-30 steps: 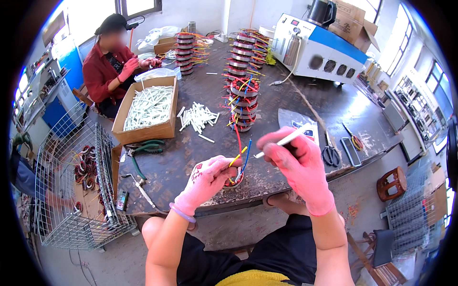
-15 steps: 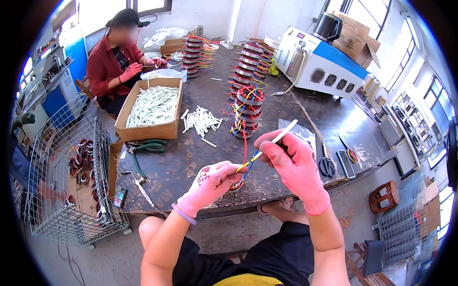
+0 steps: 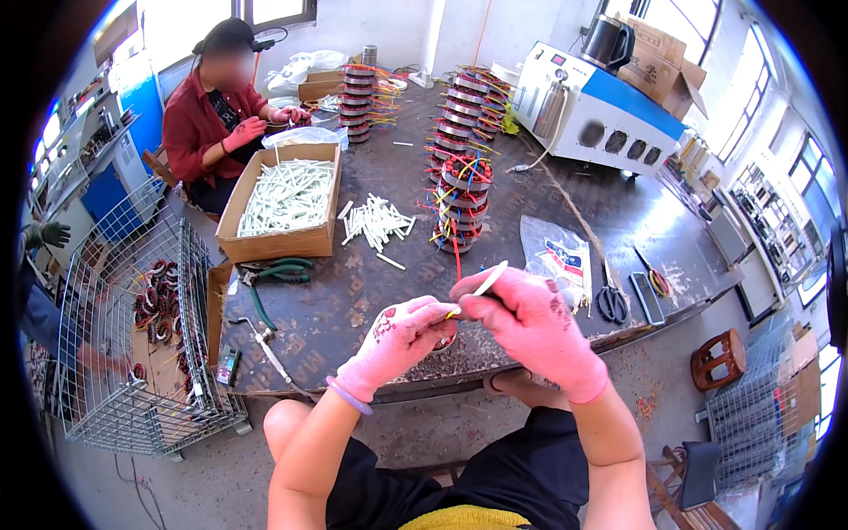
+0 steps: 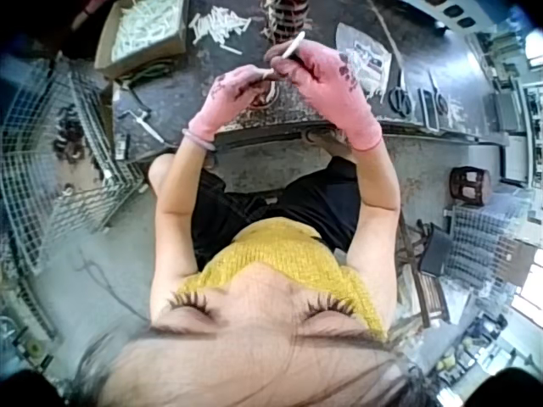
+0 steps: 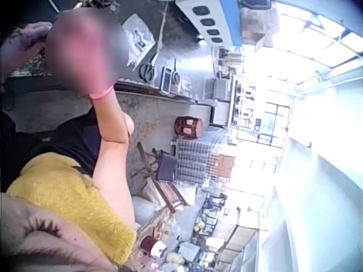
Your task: The person inserts colored wires into the slots of a motor stator, fits white insulation sleeves onto the wire ends, and uses scissors to trim a wire.
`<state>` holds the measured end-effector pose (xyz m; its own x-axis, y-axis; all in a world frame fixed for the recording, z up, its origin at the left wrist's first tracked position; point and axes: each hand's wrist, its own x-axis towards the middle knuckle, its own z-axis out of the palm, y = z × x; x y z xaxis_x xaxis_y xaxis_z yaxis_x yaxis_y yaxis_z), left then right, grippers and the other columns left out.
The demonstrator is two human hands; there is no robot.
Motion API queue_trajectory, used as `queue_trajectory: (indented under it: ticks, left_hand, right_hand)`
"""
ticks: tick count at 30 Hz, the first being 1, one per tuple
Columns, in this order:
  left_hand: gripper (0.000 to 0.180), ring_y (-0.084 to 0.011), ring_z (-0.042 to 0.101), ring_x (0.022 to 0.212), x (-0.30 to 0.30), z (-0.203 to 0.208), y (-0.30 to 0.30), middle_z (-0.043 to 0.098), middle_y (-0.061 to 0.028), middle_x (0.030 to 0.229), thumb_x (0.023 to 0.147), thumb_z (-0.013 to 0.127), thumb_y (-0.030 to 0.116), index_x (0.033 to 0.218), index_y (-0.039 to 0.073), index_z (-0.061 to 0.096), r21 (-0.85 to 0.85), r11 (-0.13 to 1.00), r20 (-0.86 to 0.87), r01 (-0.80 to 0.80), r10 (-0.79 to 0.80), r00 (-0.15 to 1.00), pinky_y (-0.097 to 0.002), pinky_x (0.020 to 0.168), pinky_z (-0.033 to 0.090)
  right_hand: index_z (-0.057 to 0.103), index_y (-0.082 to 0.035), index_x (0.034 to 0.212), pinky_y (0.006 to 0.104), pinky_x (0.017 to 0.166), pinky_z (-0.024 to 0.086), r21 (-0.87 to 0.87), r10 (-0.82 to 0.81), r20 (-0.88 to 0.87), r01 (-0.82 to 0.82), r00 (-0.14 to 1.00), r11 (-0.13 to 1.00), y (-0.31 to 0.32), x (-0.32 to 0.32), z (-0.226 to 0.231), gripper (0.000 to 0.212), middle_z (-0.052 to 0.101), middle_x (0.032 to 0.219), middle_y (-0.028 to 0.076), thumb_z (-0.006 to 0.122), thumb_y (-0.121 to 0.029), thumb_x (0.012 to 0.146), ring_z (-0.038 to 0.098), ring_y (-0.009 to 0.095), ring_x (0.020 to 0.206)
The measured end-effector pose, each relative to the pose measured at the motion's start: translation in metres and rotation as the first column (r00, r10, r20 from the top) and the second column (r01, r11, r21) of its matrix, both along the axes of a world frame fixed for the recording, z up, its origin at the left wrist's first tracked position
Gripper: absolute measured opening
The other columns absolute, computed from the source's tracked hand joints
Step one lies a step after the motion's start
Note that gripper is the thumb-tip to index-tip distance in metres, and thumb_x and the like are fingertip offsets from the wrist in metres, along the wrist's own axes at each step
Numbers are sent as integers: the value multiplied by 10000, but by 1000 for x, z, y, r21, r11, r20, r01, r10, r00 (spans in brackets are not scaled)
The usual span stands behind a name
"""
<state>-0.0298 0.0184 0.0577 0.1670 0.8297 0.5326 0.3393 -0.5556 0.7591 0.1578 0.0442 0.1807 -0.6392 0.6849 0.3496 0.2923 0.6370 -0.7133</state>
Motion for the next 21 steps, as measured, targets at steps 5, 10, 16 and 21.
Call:
queue_trajectory:
  ticks: [5,10,16,21]
  left_hand:
    - [538,-92,598,722,1,14,-2,642,-24,981,759,811,51,1265,72,629,-255,956,216,145,-90,972,-258,642,498]
    - [521,-91,629,800,-19,31,-5,623,-59,1096,752,783,34,1252,25,635,-64,997,231,34,-18,973,-243,689,517]
    - [281,-137,675,802,2,27,1,675,-88,981,820,589,-125,1050,-15,707,-69,996,276,55,-34,961,-260,716,563]
    - [356,-117,655,791,27,17,5,668,-88,997,796,526,-167,1081,-22,681,219,972,184,91,-133,974,-230,635,541]
  right_hand:
    - [635,-30,921,409,687,505,121,-75,0,74,997,990,7,-8,-49,140,642,843,148,653,-169,909,645,344,809]
    - [622,-71,926,425,663,508,271,-126,98,95,987,958,6,-21,-91,138,645,820,115,667,-199,899,646,332,790]
    - [578,-84,875,411,608,523,356,-224,278,117,934,927,5,-16,-162,174,643,794,94,659,-235,901,665,288,750]
    - [597,-90,858,406,616,529,379,-341,168,259,925,889,-3,-16,-208,140,640,777,84,671,-208,871,671,269,746]
